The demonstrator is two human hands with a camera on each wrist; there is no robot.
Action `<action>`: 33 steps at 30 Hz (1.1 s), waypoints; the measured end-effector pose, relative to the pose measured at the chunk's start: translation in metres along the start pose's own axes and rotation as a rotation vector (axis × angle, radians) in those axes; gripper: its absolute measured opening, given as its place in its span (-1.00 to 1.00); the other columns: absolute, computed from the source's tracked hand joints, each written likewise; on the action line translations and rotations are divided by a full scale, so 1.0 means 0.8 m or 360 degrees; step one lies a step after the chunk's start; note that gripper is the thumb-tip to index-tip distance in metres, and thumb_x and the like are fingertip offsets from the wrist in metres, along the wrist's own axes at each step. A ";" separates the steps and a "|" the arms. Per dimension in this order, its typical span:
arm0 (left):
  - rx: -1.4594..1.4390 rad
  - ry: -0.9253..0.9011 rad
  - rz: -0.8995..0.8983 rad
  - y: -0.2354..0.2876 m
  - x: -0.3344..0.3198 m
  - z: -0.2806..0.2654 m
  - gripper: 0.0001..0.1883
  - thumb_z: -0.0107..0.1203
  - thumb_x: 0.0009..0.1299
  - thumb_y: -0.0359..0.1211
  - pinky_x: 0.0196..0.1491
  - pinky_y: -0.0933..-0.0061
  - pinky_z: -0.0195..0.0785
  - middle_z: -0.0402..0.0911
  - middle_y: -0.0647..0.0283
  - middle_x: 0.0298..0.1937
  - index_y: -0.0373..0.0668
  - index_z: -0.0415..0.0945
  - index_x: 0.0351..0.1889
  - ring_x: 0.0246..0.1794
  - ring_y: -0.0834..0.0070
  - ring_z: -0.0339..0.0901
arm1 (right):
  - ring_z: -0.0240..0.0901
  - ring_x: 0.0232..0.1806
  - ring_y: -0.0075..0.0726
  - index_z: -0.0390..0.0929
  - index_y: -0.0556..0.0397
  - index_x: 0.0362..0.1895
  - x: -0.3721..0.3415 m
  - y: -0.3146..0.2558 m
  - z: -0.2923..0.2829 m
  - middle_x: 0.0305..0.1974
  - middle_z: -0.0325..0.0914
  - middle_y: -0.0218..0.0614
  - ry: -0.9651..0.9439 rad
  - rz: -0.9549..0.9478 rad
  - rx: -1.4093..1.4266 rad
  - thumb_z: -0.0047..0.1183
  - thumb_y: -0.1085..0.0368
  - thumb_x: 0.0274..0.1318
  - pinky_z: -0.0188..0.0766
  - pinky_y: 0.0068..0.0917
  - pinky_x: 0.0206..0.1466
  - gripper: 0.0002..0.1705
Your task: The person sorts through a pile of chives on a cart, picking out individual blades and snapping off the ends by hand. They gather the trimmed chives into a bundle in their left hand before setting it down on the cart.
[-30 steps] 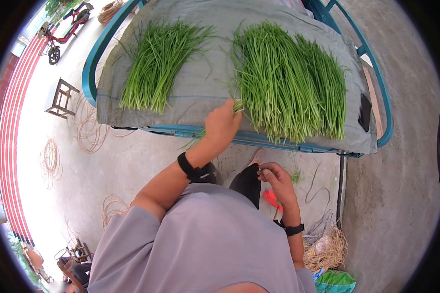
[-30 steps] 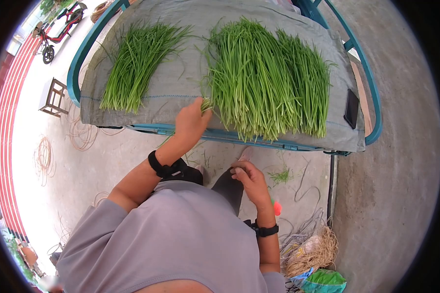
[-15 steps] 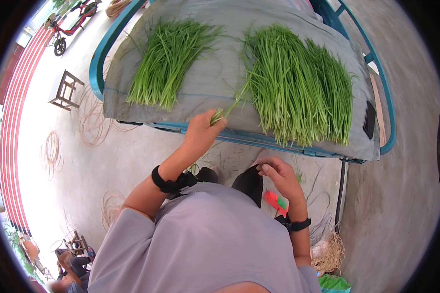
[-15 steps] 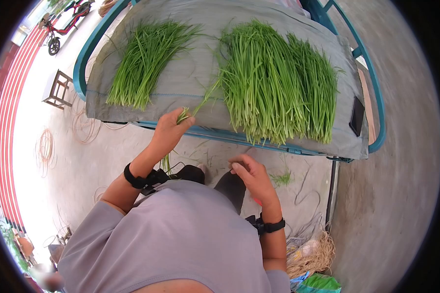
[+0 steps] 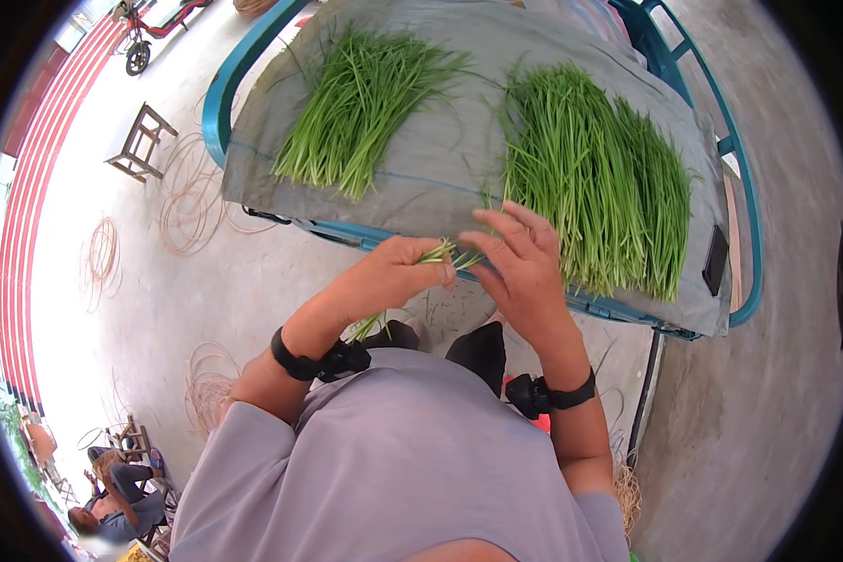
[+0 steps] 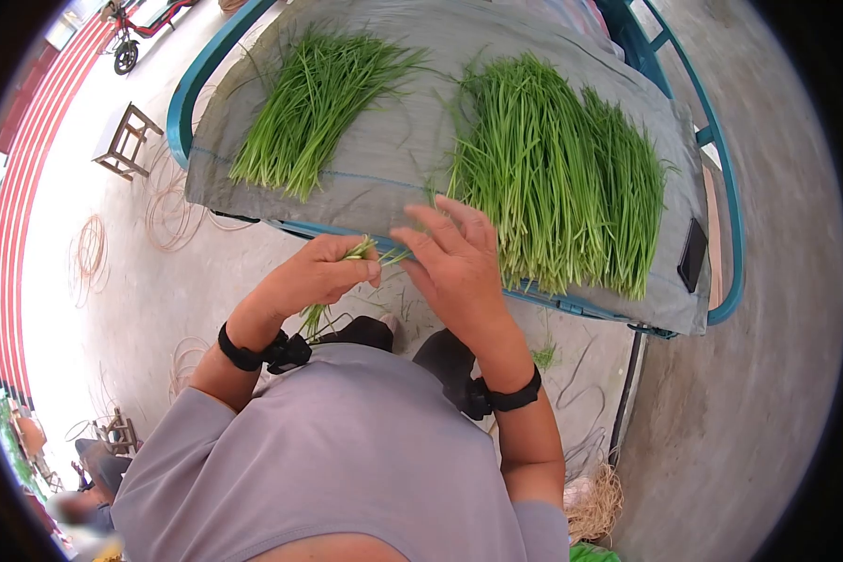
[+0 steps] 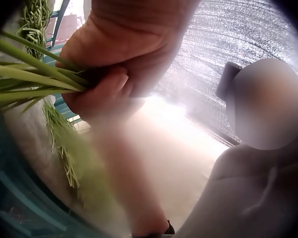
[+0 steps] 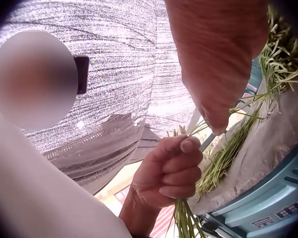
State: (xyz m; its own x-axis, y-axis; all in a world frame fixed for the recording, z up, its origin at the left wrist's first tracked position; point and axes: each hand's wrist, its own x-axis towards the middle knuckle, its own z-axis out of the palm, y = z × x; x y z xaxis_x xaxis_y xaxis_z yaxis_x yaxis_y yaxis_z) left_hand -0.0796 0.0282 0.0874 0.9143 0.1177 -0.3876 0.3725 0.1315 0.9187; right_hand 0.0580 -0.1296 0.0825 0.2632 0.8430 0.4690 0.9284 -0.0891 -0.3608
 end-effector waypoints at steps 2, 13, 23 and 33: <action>-0.0206 -0.0066 -0.0058 -0.002 -0.002 -0.007 -0.82 0.03 0.38 -0.28 -0.67 0.69 -0.15 0.15 0.56 -0.68 -0.20 0.49 -0.35 -0.72 0.80 0.00 | 0.35 0.09 -0.12 0.57 -0.05 -0.18 -0.005 0.008 0.006 -0.09 0.54 -0.34 -0.0074 -0.0034 0.0045 0.23 0.37 -0.14 0.24 -0.18 0.14 -0.68; -0.0831 0.0057 0.0125 -0.016 0.028 -0.009 -0.78 0.00 0.45 -0.26 -0.68 0.70 -0.15 0.15 0.57 -0.66 -0.24 0.48 -0.23 -0.72 0.82 -0.01 | 0.32 -0.61 -0.59 0.49 0.09 -0.29 -0.049 0.000 0.005 -0.61 0.44 -0.41 -0.0291 0.1066 0.1507 -0.16 0.20 0.37 0.25 -0.64 -0.48 -0.73; -0.0621 -0.0121 0.0210 -0.010 0.047 0.043 -0.65 -0.05 0.50 -0.14 -0.57 0.69 0.01 0.23 0.53 -0.62 -0.26 0.53 -0.09 -0.65 0.78 0.11 | 0.30 -0.58 -0.62 0.46 0.12 -0.31 -0.051 0.004 0.018 -0.58 0.40 -0.45 -0.0392 0.1188 0.2073 -0.21 0.14 0.41 0.25 -0.64 -0.47 -0.66; -0.1334 0.0541 0.0572 -0.019 0.065 -0.008 -0.66 -0.17 0.54 -0.11 -0.15 0.41 0.35 0.49 0.38 -0.37 -0.17 0.47 -0.13 -0.44 0.50 0.39 | 0.29 -0.57 -0.58 0.41 0.10 -0.33 -0.092 0.026 0.013 -0.53 0.39 -0.42 -0.0430 0.1294 0.1977 -0.21 0.11 0.40 0.25 -0.64 -0.45 -0.65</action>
State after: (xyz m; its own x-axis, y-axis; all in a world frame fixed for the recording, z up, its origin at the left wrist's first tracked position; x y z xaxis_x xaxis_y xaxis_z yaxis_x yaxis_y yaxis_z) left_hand -0.0392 0.0386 0.0527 0.8075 0.5484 -0.2171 -0.2741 0.6749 0.6851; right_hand 0.0552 -0.1876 0.0319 0.3987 0.8678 -0.2965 -0.2846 -0.1903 -0.9396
